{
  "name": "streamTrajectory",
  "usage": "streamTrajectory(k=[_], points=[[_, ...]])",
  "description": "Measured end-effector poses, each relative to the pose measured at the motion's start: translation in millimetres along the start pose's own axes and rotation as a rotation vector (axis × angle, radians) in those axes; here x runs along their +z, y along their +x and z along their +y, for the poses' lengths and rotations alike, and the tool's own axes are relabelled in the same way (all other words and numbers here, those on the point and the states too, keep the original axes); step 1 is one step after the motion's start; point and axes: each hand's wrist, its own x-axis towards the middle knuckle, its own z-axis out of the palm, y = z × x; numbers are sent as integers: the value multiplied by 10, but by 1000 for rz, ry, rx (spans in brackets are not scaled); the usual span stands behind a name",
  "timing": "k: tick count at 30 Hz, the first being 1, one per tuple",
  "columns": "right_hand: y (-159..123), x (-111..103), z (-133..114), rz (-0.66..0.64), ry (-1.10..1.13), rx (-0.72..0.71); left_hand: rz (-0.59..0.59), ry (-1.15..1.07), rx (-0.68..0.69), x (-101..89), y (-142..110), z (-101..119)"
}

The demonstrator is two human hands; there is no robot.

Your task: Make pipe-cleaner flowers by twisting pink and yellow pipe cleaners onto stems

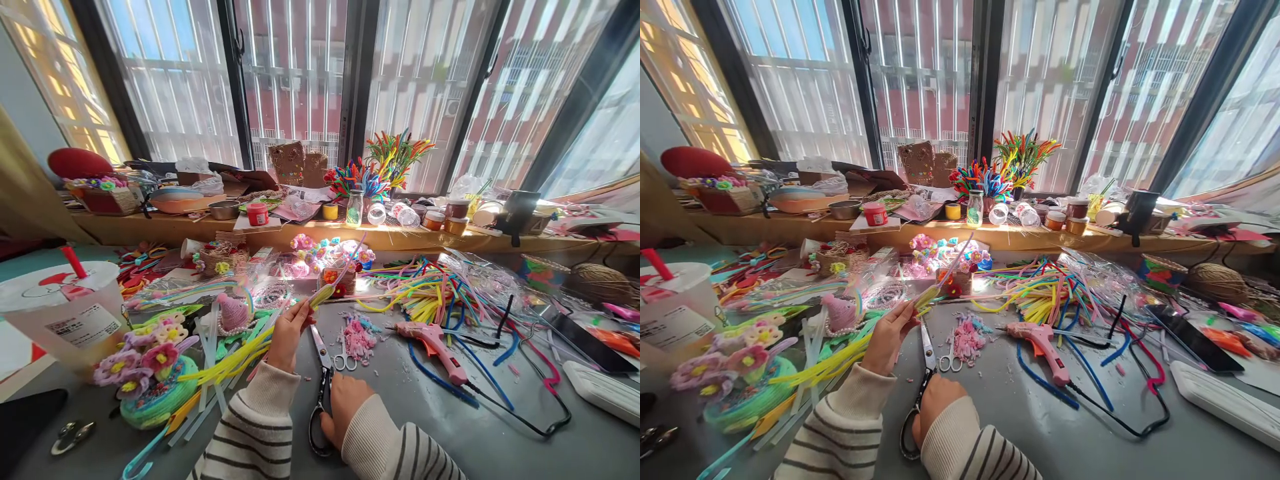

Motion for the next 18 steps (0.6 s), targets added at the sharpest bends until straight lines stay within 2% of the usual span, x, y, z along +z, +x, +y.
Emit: streamTrajectory(k=[5, 8, 9, 13, 14, 16, 18], points=[[-21, -93, -18, -84, -83, 136, -24, -13, 79, -4, 0, 29], [-70, -111, 89, -106, -35, 146, 20, -50, 119, -6, 9, 47], [-85, -88, 153, -58, 3, 121, 42, -64, 129, -6, 11, 52], [-130, 95, 451, 25, 433, 54, 112, -104, 153, 2, -1, 83], [-149, 140, 511, 1, 583, 79, 122, -111, 158, 5, -9, 92], [-207, 202, 601, -146, 1012, 112, 146, -125, 165, 9, -24, 107], [-287, 229, 656, -199, 1248, 80, 175, -128, 171, 6, -30, 112]])
